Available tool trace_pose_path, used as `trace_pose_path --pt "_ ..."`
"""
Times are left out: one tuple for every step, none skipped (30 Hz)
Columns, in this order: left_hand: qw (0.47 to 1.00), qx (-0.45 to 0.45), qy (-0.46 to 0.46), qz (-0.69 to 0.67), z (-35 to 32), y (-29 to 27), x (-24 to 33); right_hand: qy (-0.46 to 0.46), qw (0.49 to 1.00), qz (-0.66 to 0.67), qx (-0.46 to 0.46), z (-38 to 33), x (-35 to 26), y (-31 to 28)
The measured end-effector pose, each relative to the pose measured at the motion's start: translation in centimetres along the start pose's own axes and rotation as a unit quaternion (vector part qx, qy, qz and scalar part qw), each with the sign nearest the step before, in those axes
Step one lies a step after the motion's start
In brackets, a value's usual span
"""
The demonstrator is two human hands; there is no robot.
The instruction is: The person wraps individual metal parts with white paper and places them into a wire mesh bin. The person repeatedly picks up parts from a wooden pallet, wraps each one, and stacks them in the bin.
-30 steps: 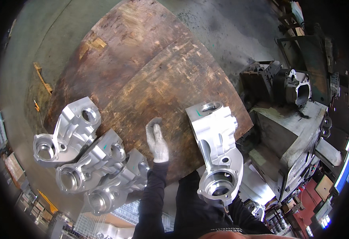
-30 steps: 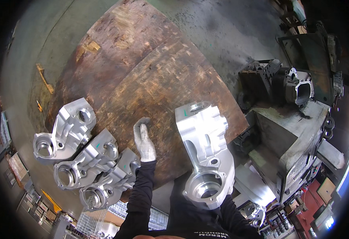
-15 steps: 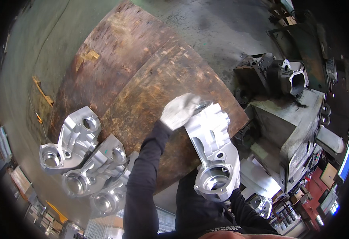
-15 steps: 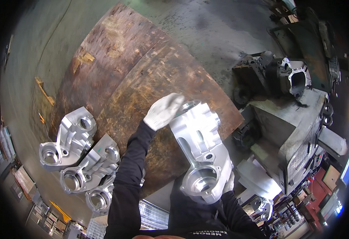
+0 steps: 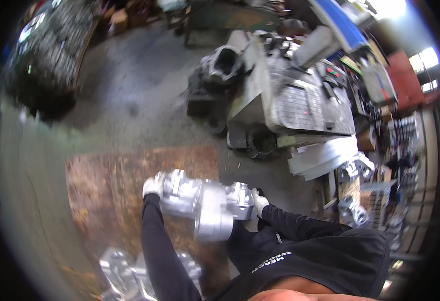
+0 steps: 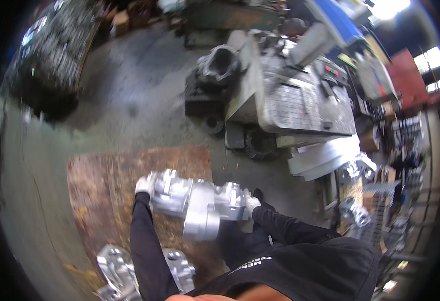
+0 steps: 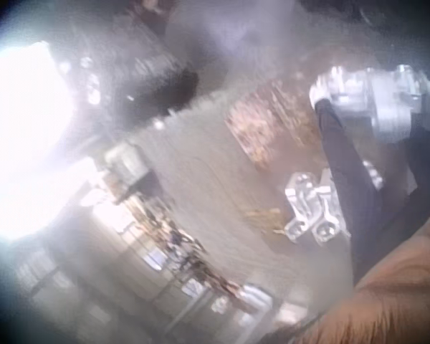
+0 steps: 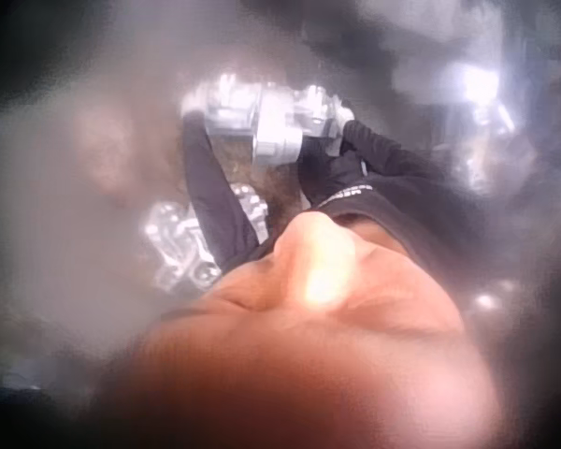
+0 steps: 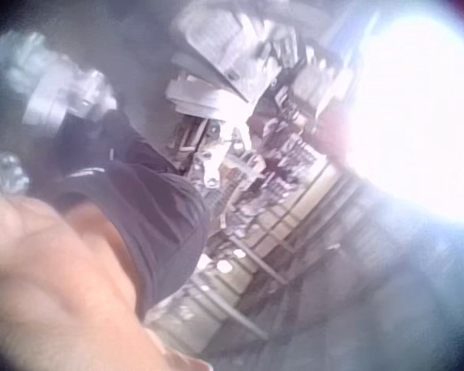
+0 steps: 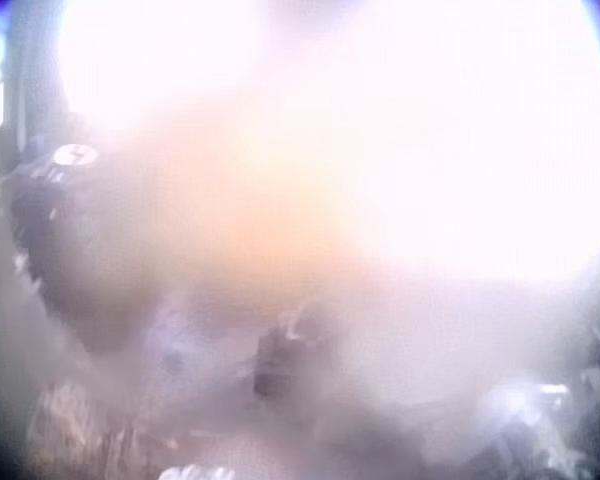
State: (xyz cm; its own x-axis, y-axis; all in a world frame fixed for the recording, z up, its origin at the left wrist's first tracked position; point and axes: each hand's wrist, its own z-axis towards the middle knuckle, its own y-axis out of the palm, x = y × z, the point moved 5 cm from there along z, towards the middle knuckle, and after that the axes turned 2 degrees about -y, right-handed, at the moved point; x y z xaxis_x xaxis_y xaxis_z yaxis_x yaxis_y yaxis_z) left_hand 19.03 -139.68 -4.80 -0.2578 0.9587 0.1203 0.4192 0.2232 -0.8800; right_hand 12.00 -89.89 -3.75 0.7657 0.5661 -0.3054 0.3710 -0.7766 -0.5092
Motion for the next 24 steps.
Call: trace_pose_path --pt "0.973 -0.02 -0.142 -0.179 -1.0 -0.6 -0.9 -0.089 0.996 -0.016 0.026 -0.8 -1.5 -0.7" --pt "0.92 0.011 -0.246 -0.306 -2.1 -1.6 -1.3 -0.119 0.993 -0.014 0.013 -1.2 -3.1 -1.7" --pt "0.91 -0.027 -0.283 -0.301 -3.6 -2.4 -1.0 -0.116 0.993 -0.021 -0.002 -2.7 -3.0 -3.2" --pt "0.91 -0.008 -0.278 -0.308 -5.3 -3.7 -0.1 -0.197 0.98 -0.002 -0.041 -4.2 -4.1 -4.9" --pt "0.911 0.012 -0.269 -0.312 -7.0 -5.3 1.1 -0.189 0.975 0.079 -0.084 -5.6 -4.6 -6.3" --pt "0.892 0.031 -0.27 -0.361 -8.2 -7.0 2.4 -0.186 0.979 0.062 -0.055 -6.7 -5.5 -8.1" --pt "0.871 0.057 -0.267 -0.408 -9.0 -8.6 3.2 -0.201 0.978 0.049 -0.036 -7.9 -6.7 -9.5" --pt "0.864 0.043 -0.254 -0.433 -9.9 -10.3 4.5 -0.227 0.97 0.082 -0.03 -9.2 -7.8 -11.5" --pt "0.846 0.057 -0.247 -0.47 -10.0 -12.0 5.9 -0.262 0.957 0.117 -0.034 -10.4 -8.9 -13.5" --pt "0.826 0.079 -0.237 -0.505 -10.0 -13.7 7.5 -0.256 0.964 0.069 0.003 -11.0 -10.1 -16.0" --pt "0.806 0.106 -0.225 -0.537 -9.7 -15.5 9.2 -0.236 0.971 0.019 0.03 -11.3 -11.2 -18.7" --pt "0.821 0.102 -0.204 -0.524 -9.0 -17.4 10.6 -0.294 0.953 0.06 0.038 -12.2 -12.6 -20.9" --pt "0.817 0.108 -0.227 -0.519 -8.0 -18.7 12.0 -0.335 0.936 0.105 0.042 -12.8 -13.6 -23.5" --pt "0.8 0.132 -0.198 -0.55 -7.2 -20.3 13.7 -0.319 0.941 0.106 0.038 -12.9 -14.5 -26.0" --pt "0.784 0.166 -0.156 -0.578 -6.0 -21.8 15.8 -0.35 0.927 0.134 0.018 -12.7 -15.6 -28.5" --pt "0.766 0.18 -0.15 -0.599 -4.8 -22.8 17.7 -0.387 0.909 0.154 0.019 -12.3 -16.6 -31.0" --pt "0.748 0.208 -0.119 -0.619 -3.5 -24.0 19.7 -0.405 0.889 0.214 -0.006 -11.2 -17.8 -33.0" --pt "0.733 0.202 -0.102 -0.642 -2.0 -24.9 21.7 -0.387 0.896 0.218 -0.008 -9.5 -18.7 -35.1" --pt "0.742 0.198 -0.101 -0.632 -0.6 -25.8 23.5 -0.386 0.891 0.237 -0.017 -7.8 -19.7 -37.3" --pt "0.711 0.201 -0.081 -0.669 0.8 -26.4 25.7 -0.405 0.88 0.247 -0.025 -6.2 -20.7 -39.3" --pt "0.678 0.201 -0.057 -0.705 2.2 -26.8 27.6 -0.409 0.875 0.26 -0.024 -4.6 -21.6 -41.0" --pt "0.676 0.207 -0.038 -0.706 3.6 -27.6 29.9 -0.396 0.883 0.252 0.013 -2.6 -22.6 -43.1" --pt "0.667 0.216 -0.019 -0.713 4.9 -28.2 31.8 -0.387 0.883 0.266 0.004 -1.1 -23.6 -44.9" --pt "0.642 0.218 0.004 -0.735 6.0 -28.5 33.9 -0.411 0.863 0.294 -0.021 0.0 -25.3 -46.8"
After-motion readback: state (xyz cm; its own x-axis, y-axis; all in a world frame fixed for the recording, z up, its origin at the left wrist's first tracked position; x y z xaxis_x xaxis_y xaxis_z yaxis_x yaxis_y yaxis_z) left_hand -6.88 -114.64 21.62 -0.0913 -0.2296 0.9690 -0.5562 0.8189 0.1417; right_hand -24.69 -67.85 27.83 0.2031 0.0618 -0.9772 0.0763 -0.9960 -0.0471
